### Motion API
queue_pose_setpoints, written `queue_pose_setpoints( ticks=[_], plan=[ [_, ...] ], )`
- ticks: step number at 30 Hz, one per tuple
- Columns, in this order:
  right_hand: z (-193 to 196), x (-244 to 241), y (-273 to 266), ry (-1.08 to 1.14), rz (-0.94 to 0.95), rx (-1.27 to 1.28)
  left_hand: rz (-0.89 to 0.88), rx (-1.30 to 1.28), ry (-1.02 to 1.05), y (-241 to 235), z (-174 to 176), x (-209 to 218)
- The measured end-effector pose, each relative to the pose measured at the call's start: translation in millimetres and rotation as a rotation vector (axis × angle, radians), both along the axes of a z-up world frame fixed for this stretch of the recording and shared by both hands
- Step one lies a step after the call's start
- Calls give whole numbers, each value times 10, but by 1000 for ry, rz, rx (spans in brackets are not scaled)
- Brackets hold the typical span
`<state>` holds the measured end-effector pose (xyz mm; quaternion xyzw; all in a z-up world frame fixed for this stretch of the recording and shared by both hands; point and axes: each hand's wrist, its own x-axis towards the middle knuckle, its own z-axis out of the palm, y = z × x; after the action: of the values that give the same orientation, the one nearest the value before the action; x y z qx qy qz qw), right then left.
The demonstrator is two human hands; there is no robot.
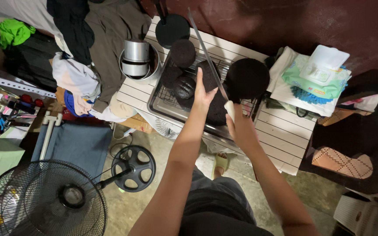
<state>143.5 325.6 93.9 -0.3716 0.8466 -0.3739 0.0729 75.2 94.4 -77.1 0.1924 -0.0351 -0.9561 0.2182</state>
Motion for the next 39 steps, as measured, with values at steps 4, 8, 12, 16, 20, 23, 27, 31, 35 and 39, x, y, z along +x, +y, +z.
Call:
queue_pose_setpoints(
  ticks=[4, 8, 12, 16, 20, 23, 27, 31, 35, 39],
  plan=[
    [-171, 8, 114, 102, 68, 85, -3, -42, -77, -165, -57, -39],
    [-258, 131, 306, 32, 59, 290, 44, -57, -33, -320, -69, -90],
    [-216, 331, 580, -32, 81, 92, 66, -59, -57, -388, -54, -110],
    [-205, 401, 659, -192, -29, 223, 64, -27, -145, -350, -9, -136],
    [-291, 374, 576, -115, -1, 99, 59, -42, 15, -136, -7, -92],
    [-377, 244, 390, -104, -30, 115, 17, -78, 87, 1, 20, -65],
    [-451, 63, 122, -50, -55, 156, -41, -11, 34, 164, 57, -48],
    [-465, -135, -141, 151, -53, 98, -70, -1, 1, 261, 91, -67],
    [-449, -226, -318, -42, -42, 64, -82, 46, 38, 251, 90, -93],
    [-421, -79, -246, -55, -38, 76, -51, 7, 108, 191, 10, -69]
  ],
)
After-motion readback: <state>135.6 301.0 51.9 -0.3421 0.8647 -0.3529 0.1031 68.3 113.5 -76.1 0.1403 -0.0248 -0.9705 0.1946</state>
